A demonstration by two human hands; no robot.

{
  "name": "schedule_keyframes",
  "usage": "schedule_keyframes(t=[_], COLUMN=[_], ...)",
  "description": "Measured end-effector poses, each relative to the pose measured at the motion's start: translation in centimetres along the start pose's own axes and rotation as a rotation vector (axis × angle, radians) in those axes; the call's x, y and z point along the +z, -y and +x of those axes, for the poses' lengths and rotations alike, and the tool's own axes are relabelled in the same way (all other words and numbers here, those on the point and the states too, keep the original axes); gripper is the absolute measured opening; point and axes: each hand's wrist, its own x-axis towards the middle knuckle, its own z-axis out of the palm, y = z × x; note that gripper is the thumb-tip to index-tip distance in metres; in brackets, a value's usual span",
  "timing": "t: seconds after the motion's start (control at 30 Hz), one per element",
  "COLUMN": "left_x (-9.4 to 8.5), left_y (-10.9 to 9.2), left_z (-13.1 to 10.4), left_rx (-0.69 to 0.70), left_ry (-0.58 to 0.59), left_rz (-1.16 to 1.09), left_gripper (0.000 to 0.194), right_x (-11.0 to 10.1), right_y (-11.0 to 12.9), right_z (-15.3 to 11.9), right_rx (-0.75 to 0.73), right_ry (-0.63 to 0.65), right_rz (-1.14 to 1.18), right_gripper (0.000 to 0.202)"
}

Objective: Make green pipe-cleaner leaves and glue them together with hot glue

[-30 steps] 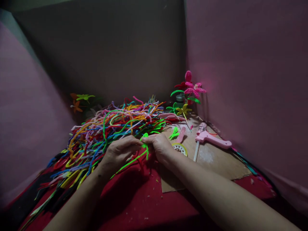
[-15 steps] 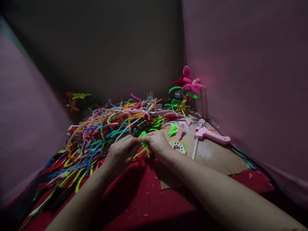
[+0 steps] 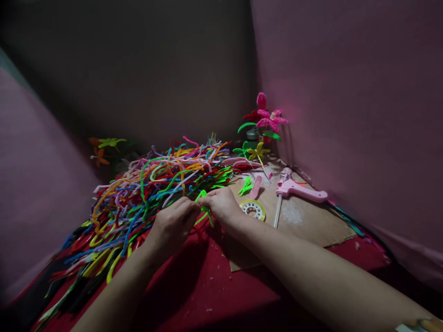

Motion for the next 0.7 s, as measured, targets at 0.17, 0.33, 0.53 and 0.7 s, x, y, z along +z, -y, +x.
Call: schedule_keyframes(t=[0.17, 0.33, 0.53, 0.7], left_x=[0.4, 0.4, 0.0, 0.3], left_y=[0.2, -0.3, -0.9, -1.0], left_z=[-0.2, -0.4, -0.5, -0.7], left_rx=[-0.012, 0.037, 0.070, 0.022], left_ry=[0.075, 0.084, 0.096, 0.100], left_rz=[0.070, 0.117, 0.138, 0.181], left_gripper=[0.019, 0.019, 0.020, 0.019], right_x=[0.0, 0.1, 0.2, 0.5], right_y=[-0.2, -0.4, 0.0, 0.2], right_z=[0.1, 0.0, -0.4, -0.5], right_rx=[0.009, -0.029, -0.043, -0.002], right_ry=[-0.001, -0.015, -0.016, -0.003], right_rz=[-0.026, -0.106, -0.168, -0.142], right_gripper=[0.019, 0.018, 0.025, 0.017])
